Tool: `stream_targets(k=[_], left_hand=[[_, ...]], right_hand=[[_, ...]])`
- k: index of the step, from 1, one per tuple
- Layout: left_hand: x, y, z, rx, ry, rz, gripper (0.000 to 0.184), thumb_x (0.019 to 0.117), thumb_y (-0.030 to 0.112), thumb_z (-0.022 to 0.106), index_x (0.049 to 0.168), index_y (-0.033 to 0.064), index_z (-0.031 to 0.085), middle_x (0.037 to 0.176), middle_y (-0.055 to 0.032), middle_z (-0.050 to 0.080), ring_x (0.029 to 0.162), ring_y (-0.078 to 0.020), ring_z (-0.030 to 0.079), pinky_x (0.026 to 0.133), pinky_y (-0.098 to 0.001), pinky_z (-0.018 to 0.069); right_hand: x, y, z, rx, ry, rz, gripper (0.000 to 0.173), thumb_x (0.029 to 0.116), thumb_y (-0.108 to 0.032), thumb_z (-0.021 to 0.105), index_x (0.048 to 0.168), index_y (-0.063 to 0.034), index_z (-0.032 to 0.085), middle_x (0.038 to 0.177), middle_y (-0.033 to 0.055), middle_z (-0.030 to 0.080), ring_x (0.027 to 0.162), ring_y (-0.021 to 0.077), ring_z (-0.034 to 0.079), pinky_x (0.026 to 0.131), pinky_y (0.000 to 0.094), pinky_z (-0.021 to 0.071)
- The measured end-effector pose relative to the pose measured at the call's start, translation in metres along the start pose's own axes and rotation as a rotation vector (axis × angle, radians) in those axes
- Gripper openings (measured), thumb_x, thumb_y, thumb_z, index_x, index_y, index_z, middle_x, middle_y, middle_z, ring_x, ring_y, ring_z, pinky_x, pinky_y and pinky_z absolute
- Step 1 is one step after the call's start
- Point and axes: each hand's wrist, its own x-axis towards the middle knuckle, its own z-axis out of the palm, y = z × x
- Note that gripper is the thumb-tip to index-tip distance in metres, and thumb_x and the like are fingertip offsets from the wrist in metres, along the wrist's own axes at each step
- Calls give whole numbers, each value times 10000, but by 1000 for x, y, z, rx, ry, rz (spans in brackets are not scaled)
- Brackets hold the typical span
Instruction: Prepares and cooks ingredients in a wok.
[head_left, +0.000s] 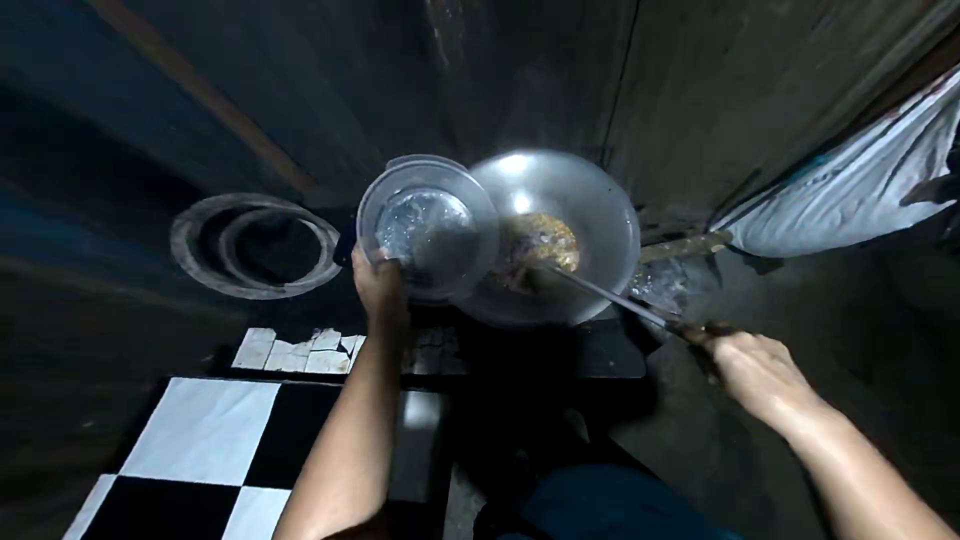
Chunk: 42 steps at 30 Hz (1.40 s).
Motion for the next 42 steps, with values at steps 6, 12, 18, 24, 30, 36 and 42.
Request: stream_targets(k=[6,12,18,24,30,36,42], left_hand=[[-33,-13,-102,-336,228,-205,366,1058,130,462,1422,106,432,1013,-34,637,723,-124,655,660,-312,586],[-81,-45,-197,-510,614,-285,222,1087,212,411,1277,119,477,936,-40,632,676,-154,652,630,-337,596],[-125,-87,-275,-599,932,-345,375,1093,384,416,1365,130,462,1068,-90,610,849,-210,650,728,-431,581],[-155,-132,-310,-687,1054,-485,499,1075,462,396,1429,116,449,1293,-159,591,1079,-290,636,824,-507,561],[-167,-159,-319,-719,1045,-577,521,1055,439,421,1466,118,415,1378,-173,542,1194,-321,587,909,-567,534],[-169,-165,-318,-709,916,-480,527,1086,468,341,1509,157,385,1454,-124,518,1284,-287,554,976,-576,513],[-169,-171,-319,-718,835,-453,501,1095,463,288,1457,145,427,1367,-111,570,1221,-262,591,949,-558,532]], right_hand=[[36,-31,18,143,-54,91,431,1025,-158,566,1447,-236,602,1225,248,679,1061,500,669,855,694,511],[24,-54,22,4,-36,2,426,1020,-167,597,1441,-233,606,1153,294,689,953,544,683,740,720,522],[48,-42,11,26,-33,14,431,1035,-160,539,1463,-189,582,1240,362,633,1099,624,601,840,807,433],[38,-64,12,10,-74,-74,457,1018,-167,597,1473,-199,578,1223,345,651,1068,604,627,834,787,459],[43,-74,-8,-74,-45,-1,378,1031,-167,584,1406,-126,614,1177,370,648,1043,616,628,775,774,472],[25,-74,-3,-124,-84,-8,456,1019,-158,573,1461,-270,586,1187,274,683,1013,528,675,759,716,517],[41,-85,0,-93,-136,119,401,1040,-169,543,1437,-181,594,1237,295,661,1108,534,644,854,712,499]])
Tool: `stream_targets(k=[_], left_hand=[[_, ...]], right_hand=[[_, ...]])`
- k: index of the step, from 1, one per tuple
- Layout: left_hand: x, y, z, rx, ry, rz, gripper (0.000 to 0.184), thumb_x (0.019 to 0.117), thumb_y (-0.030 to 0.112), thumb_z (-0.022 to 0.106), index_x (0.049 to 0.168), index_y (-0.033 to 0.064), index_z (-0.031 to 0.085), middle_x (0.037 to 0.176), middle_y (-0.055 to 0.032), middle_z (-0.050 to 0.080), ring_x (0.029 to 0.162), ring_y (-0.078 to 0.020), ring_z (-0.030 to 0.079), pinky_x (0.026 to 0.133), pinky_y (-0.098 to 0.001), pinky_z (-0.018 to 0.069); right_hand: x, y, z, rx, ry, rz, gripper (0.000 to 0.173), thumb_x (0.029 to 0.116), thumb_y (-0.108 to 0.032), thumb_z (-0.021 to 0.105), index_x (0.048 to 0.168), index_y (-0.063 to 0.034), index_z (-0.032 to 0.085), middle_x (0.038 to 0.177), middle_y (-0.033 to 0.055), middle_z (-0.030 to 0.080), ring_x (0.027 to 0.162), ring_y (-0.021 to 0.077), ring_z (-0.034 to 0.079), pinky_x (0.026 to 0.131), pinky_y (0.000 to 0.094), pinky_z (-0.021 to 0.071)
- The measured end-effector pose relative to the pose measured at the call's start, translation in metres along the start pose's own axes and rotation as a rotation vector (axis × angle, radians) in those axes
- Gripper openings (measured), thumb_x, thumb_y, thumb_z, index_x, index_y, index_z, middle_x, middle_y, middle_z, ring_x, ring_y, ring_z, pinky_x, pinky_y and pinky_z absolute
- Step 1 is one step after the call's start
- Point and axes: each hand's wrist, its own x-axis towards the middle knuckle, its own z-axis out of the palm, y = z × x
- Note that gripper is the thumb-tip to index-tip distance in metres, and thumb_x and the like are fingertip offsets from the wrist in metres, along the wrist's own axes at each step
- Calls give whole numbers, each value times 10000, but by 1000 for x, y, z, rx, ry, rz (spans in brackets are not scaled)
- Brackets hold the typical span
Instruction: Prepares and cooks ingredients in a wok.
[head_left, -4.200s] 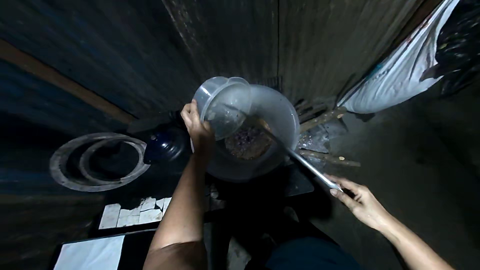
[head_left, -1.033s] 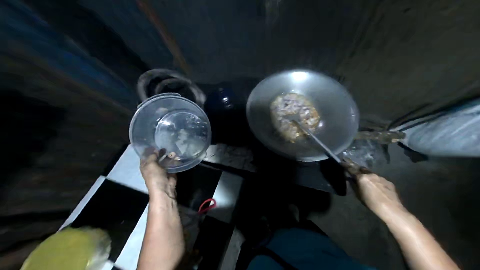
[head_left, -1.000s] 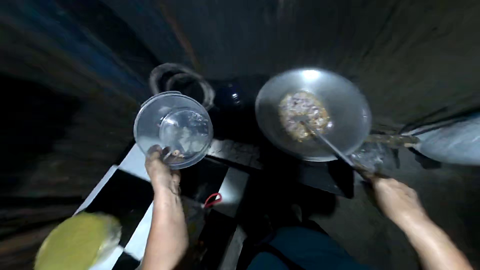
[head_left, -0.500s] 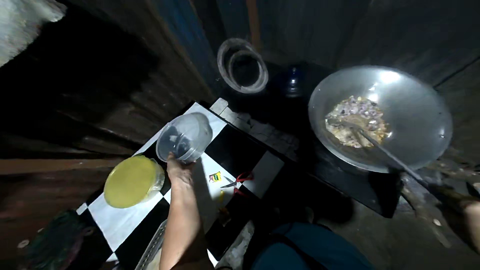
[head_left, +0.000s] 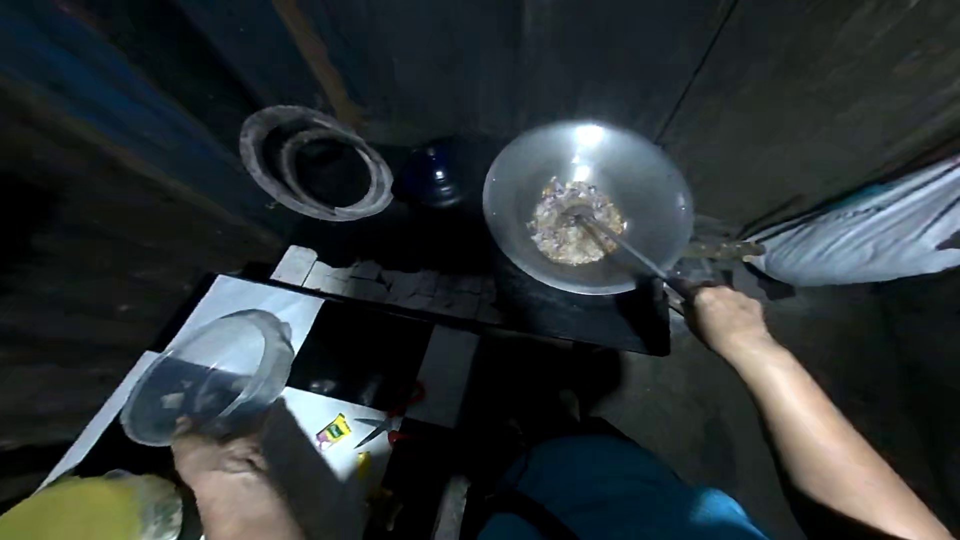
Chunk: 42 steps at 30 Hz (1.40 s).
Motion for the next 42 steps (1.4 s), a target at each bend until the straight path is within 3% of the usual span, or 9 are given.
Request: stream_targets(k=[7,15,18,22,23,27,34,38,42], left_hand=[[-30,-4,-5,-32,-49,-55,382,1092,378,297,1321,125,468,1165,-81,601,1039,-218,627,854,-485,559],[-69,-16,-15,110,15,-76,348,1075,371,384,1318,136,467,1119,-53,597,926,-175,632,791,-410,566],[-82,-14,-20,153,21,-6,235,1095,328,351,1063,159,511,817,24,625,679,-96,632,630,-310,572],[-102,-13,-18,171,-72,152,246,1086,159,342,1279,94,480,1056,3,587,944,-112,612,851,-336,538],[-107,-15,-12,187,-89,172,254,1087,155,347,1290,84,482,1048,-2,606,916,-115,634,814,-329,559],[-129,-36,16,196,-243,158,213,1105,181,326,1186,123,514,927,33,681,828,-118,701,732,-295,607],[-178,-78,37,444,-489,287,186,1041,116,461,918,109,599,724,64,620,646,-61,614,612,-257,559],[-196,-94,43,651,-601,139,234,1073,171,442,1139,11,601,813,21,638,609,-50,588,552,-231,534],[-228,-118,72,862,-702,44,288,1094,186,426,1158,-48,581,798,-9,583,624,-52,554,604,-244,524]], right_hand=[[-28,18,-21,-17,10,-58,400,1020,-161,571,1412,-219,625,1187,266,684,1057,503,666,826,693,509],[31,-3,5,75,23,-26,400,1011,-163,574,1407,-201,616,1214,249,679,1084,477,667,848,672,523],[2,7,-10,1,-17,-57,396,1026,-186,562,1417,-222,612,1218,239,680,1097,470,664,856,670,519],[5,17,-32,106,39,-40,316,1021,-179,593,1324,-176,682,1116,245,710,1048,477,676,833,677,512],[17,14,-25,144,58,-20,320,1012,-173,604,1323,-165,678,1120,252,706,1043,480,676,831,681,517],[50,-6,11,181,65,-24,418,998,-170,596,1416,-176,602,1186,254,682,1065,477,672,843,679,526],[-30,52,-20,56,40,-148,436,997,-153,613,1422,-250,616,1176,236,692,1032,488,675,822,701,519],[-86,107,-57,17,107,-239,485,924,-100,721,1373,-277,666,1069,193,729,915,470,698,749,706,524],[-82,79,-54,-13,-7,-135,335,973,-129,671,1304,-172,696,1074,244,713,957,502,682,775,698,510]])
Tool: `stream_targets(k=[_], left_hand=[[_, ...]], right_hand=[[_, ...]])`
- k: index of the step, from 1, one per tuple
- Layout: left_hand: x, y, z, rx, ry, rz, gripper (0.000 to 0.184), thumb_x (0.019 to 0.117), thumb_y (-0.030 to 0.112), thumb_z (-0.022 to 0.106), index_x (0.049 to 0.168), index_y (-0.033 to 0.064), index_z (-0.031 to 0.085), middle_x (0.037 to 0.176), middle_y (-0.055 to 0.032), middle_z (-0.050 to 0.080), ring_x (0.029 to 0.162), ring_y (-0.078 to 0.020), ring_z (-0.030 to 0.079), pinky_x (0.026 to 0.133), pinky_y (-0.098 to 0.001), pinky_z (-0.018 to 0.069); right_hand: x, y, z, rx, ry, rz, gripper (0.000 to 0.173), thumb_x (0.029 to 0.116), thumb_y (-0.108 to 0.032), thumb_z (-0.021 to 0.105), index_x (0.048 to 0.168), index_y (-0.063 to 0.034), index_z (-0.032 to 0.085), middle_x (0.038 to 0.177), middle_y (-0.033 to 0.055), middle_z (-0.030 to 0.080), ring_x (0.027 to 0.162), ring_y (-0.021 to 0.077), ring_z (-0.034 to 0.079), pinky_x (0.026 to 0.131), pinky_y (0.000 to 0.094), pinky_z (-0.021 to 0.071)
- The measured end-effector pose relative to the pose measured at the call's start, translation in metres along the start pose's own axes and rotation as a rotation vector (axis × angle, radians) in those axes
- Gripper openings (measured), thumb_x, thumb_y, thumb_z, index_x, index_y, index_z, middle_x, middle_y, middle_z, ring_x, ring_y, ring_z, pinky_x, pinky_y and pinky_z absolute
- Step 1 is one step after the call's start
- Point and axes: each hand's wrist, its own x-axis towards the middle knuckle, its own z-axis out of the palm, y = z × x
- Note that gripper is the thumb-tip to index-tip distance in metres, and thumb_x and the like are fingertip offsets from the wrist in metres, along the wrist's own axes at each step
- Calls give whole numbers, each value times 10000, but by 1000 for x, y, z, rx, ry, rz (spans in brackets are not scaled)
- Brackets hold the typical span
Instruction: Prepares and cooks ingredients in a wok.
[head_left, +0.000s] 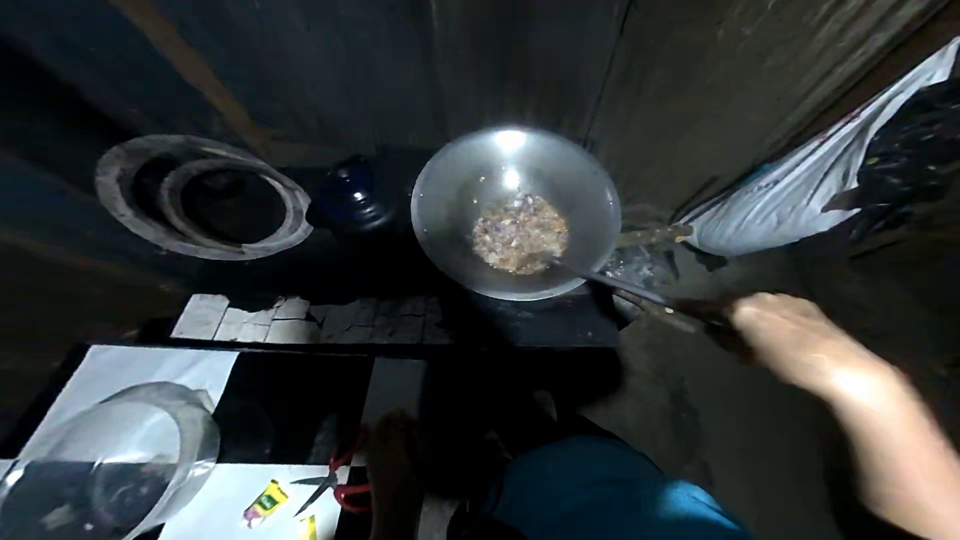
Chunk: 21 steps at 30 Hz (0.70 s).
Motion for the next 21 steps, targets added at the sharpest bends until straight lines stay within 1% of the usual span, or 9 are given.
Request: stream_targets(k=[2,4,6,8,10,13,15,18,21], left_hand=[[-2,11,23,88,-42,-27,313,1091,194,468,1146,-68,631,844,-44,610,679,-48,555,664,-252,523],[0,17,38,99,-59,-42,325,1091,235,485,1078,-43,653,780,-14,611,629,-28,565,608,-230,528],[0,17,39,143,-88,-46,345,1090,266,489,1072,-32,663,782,-33,625,635,-58,583,617,-271,544],[3,9,35,188,-89,-29,340,1084,269,499,1092,-29,661,825,-63,628,680,-87,581,663,-310,541],[5,-1,37,210,-70,-23,338,1082,261,503,1139,-38,650,876,-87,634,722,-97,587,705,-323,544],[7,-13,47,254,-93,12,337,1070,246,534,1151,-56,658,984,-165,676,869,-190,642,829,-415,550],[8,-9,55,343,-217,26,332,1071,234,531,1188,-52,653,1088,-219,679,1007,-281,649,931,-511,513],[12,-9,65,458,-363,6,321,1068,243,534,1182,-25,669,1065,-203,694,1008,-300,665,921,-533,519],[20,-38,74,481,-401,-78,351,1067,271,541,1242,-11,655,1160,-217,683,1102,-330,652,989,-555,501]], right_hand=[[28,-16,21,1,-1,41,366,1014,-148,591,1373,-185,654,1152,249,685,1016,489,674,812,675,517],[30,-10,29,-47,96,20,364,1004,-153,588,1353,-215,670,1098,222,702,935,460,697,741,653,535],[2,12,13,-122,177,-10,273,973,-167,655,1233,-192,736,972,199,718,814,447,700,651,638,529],[-27,29,-7,-192,187,-8,113,933,-140,720,1027,-90,757,851,194,701,738,446,688,596,626,515],[-27,29,-14,-217,149,9,83,915,-82,719,984,-51,752,821,203,689,738,447,686,594,610,514],[26,12,9,-143,35,101,203,994,-122,614,1154,-63,725,1017,234,703,915,453,691,740,614,526],[63,10,28,-52,81,102,291,999,-132,591,1266,-129,705,1099,229,696,946,455,690,762,631,530],[91,14,30,33,139,101,335,999,-152,594,1313,-203,697,1103,213,704,958,442,693,756,632,535],[113,10,42,84,106,117,307,993,-139,602,1287,-133,689,1145,240,687,1000,462,685,794,649,536]])
